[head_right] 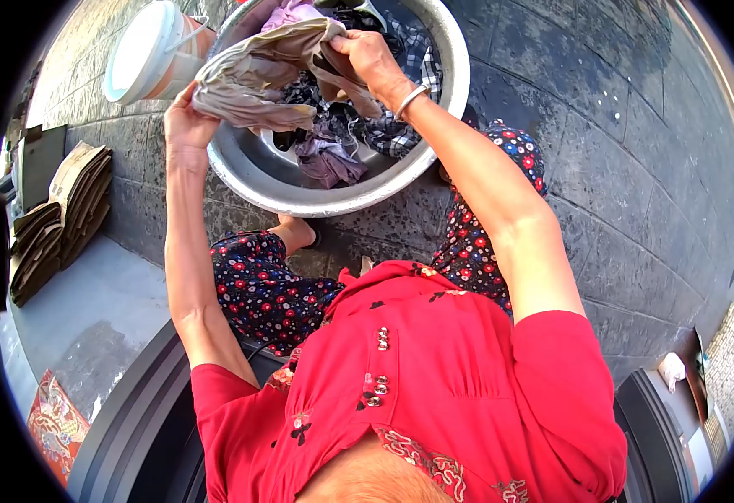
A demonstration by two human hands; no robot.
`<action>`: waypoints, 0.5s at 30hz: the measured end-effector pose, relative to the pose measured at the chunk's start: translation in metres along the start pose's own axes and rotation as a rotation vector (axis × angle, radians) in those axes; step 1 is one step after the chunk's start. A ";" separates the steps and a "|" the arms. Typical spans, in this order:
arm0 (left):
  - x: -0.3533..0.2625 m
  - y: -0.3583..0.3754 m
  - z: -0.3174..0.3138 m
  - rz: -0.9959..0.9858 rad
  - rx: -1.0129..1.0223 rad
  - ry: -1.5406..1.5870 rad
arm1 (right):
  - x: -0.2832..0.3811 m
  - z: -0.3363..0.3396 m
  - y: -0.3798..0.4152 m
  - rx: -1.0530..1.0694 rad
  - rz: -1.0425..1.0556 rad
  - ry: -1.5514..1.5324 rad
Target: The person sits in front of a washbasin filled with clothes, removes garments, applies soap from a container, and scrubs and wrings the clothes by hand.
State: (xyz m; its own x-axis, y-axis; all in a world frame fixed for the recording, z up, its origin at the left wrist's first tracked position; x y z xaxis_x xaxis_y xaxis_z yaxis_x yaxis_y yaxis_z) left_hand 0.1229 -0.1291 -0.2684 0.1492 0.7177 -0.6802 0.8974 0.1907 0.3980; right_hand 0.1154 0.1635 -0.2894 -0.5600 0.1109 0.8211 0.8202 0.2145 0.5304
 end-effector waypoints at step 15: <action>0.031 -0.011 0.043 -0.102 -0.050 -0.495 | 0.022 0.013 -0.001 0.059 -0.048 -0.329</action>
State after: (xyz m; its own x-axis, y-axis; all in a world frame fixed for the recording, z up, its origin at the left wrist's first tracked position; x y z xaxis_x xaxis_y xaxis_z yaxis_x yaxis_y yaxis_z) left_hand 0.1350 -0.1380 -0.3202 0.2515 0.2929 -0.9225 0.8985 0.2836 0.3350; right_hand 0.1010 0.1782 -0.2745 -0.6138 0.4043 0.6780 0.7889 0.2818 0.5461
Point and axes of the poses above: each hand's wrist, its own y-axis away from the middle knuckle, its own z-axis out of the back of the hand, x = y × z, the point moved 6 cm from there along -y, towards the middle knuckle, and after that the axes turned 15 degrees about -z, right-handed, at the moved point
